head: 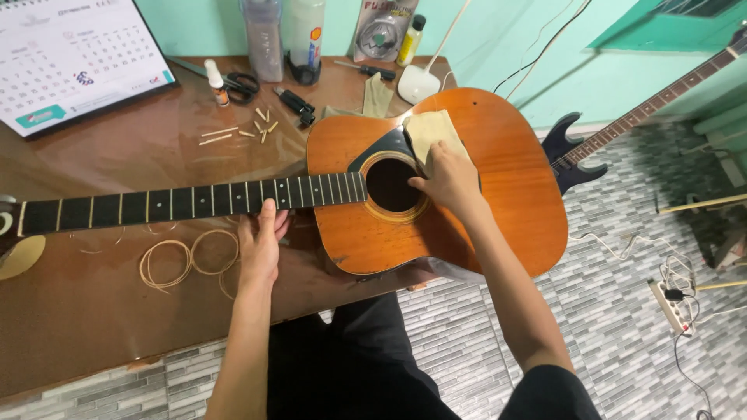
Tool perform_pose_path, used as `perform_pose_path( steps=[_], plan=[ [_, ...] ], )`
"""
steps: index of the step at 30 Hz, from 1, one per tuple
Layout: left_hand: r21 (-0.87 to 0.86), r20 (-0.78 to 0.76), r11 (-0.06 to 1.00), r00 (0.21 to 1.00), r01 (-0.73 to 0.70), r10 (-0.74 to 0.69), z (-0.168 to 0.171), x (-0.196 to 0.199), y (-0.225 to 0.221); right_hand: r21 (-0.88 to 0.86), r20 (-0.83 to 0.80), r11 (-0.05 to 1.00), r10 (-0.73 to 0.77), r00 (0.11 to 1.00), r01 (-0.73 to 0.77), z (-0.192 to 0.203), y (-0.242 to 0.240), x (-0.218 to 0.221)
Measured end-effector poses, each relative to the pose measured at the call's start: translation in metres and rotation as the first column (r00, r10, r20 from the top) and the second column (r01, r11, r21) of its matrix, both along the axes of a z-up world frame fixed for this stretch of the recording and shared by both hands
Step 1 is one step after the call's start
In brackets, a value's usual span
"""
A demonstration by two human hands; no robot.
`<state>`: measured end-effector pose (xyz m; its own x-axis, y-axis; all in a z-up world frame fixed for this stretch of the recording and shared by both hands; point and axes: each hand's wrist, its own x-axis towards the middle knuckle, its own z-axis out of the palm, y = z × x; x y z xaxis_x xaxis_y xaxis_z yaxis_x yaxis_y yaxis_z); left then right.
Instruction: Cleaning the body, neck, and headstock of an acoustic guitar using a cloth.
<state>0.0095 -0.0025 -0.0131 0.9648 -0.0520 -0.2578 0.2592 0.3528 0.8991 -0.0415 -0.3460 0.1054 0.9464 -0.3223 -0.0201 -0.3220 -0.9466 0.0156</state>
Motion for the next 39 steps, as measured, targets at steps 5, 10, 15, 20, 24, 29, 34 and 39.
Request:
perform_pose_path(
  steps=[5, 10, 15, 20, 24, 29, 34, 39],
  plan=[
    [0.033, 0.027, 0.999, 0.999, 0.026, -0.027, 0.006, -0.003, 0.002, -0.124, 0.258, 0.99, -0.027, 0.966, 0.061, -0.035, 0.02, -0.003],
    [0.037, 0.043, 0.999, 0.999, 0.028, -0.029, 0.009, -0.003, 0.001, 0.584, 0.608, 0.797, -0.303, 0.733, -0.155, 0.022, -0.015, -0.003],
    [0.042, 0.003, 0.999, 1.0, 0.003, -0.003, 0.01, -0.003, 0.002, -0.25, 0.518, 0.967, 0.09, 0.851, 0.049, 0.001, -0.034, 0.013],
    [0.026, -0.014, 0.999, 1.0, -0.022, 0.023, 0.016, -0.006, -0.002, -0.087, 0.217, 0.996, 0.035, 0.976, -0.016, -0.04, -0.018, 0.071],
    [0.033, -0.006, 0.999, 0.999, -0.038, 0.039, 0.037, -0.007, -0.004, -0.325, 0.517, 0.852, 0.524, 0.677, -0.411, -0.057, 0.064, 0.114],
    [0.019, 0.03, 0.999, 0.999, -0.037, 0.036, 0.024, -0.003, -0.004, -0.247, 0.322, 0.799, 0.601, 0.732, -0.548, -0.062, 0.022, 0.131],
    [0.005, 0.028, 0.999, 0.999, -0.045, 0.045, 0.021, -0.002, -0.002, -0.044, -0.042, 0.998, -0.045, 0.998, 0.043, -0.056, -0.057, 0.105],
    [0.008, 0.044, 0.999, 0.998, -0.033, 0.033, 0.02, -0.004, 0.0, -0.401, 0.334, 0.721, 0.689, 0.643, -0.565, -0.046, 0.045, 0.105]
  ],
)
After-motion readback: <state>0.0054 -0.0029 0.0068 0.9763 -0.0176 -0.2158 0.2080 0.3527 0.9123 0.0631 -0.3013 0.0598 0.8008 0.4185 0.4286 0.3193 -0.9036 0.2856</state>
